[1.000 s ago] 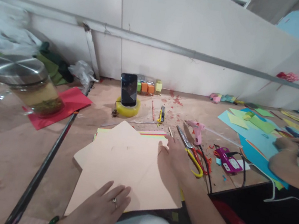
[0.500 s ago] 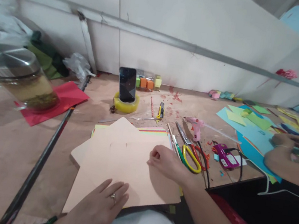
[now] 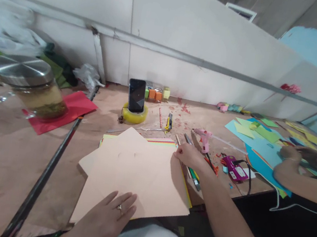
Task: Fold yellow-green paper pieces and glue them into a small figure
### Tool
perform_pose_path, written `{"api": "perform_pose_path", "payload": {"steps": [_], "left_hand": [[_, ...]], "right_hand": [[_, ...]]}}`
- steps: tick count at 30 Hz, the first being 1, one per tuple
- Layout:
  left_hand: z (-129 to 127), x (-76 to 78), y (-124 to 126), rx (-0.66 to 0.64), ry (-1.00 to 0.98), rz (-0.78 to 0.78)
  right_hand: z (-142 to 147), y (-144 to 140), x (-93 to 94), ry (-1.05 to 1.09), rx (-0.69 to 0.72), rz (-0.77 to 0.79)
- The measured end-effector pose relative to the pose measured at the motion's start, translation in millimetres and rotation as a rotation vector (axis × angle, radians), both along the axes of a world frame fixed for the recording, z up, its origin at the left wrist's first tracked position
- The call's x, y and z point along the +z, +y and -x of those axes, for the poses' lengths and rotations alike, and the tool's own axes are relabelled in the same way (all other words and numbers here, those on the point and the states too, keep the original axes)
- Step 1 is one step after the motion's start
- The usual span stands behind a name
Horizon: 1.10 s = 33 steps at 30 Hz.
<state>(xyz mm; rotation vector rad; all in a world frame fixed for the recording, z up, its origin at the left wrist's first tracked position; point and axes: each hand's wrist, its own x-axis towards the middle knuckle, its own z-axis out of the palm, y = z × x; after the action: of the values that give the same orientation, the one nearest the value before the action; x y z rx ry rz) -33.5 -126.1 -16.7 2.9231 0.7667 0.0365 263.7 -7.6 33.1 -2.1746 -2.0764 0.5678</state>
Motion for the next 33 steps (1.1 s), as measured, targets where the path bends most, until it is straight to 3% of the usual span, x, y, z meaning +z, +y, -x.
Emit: {"api": "perform_pose_path", "payload": {"steps": [3,4,7,10,15,21,25,27,30,33], "left_hand": [[-4.2,-1.1,1.3,0.021,0.005,0.013],[-6.3,-2.5,1.9,0.030,0.008,0.014],[-12.8,-5.8,4.0,0.056,0.004,0.029],[-15.7,0.6,5.5,0.070,-0.041,0.041],[-12.2,16.8,3.4,0.075,-0.099,0.039],[-6.9,0.0,-4.4,0.091,-0.052,0.003],[-6.4,5.1,-6.2,0.063,-0.014,0.009],[-8.1,13.8,-5.9,0.062,0.002,0.021],[-12.2,23.9,-5.7,0.088,-0.028,0.033],[-15.5,28.3,-6.9,0.136,-0.098,0.056]], "right_hand": [[21.2,-19.2,12.5,-0.055,-0.013,-0.049],[32.9,-28.5,14.2,-0.035,0.036,-0.038],[69.0,-55.0,13.7,0.083,0.385,0.088],[87.4,-66.9,11.2,0.137,0.437,0.150],[69.7,-50.8,3.6,0.160,0.316,0.139],[19.8,-11.1,-5.9,0.097,0.159,0.087],[19.3,-5.0,7.7,0.006,0.077,-0.057],[35.5,-7.7,13.0,0.031,0.152,-0.123],[66.1,-7.4,12.2,0.142,0.469,-0.129],[86.5,2.9,4.9,0.094,0.511,-0.006]]}}
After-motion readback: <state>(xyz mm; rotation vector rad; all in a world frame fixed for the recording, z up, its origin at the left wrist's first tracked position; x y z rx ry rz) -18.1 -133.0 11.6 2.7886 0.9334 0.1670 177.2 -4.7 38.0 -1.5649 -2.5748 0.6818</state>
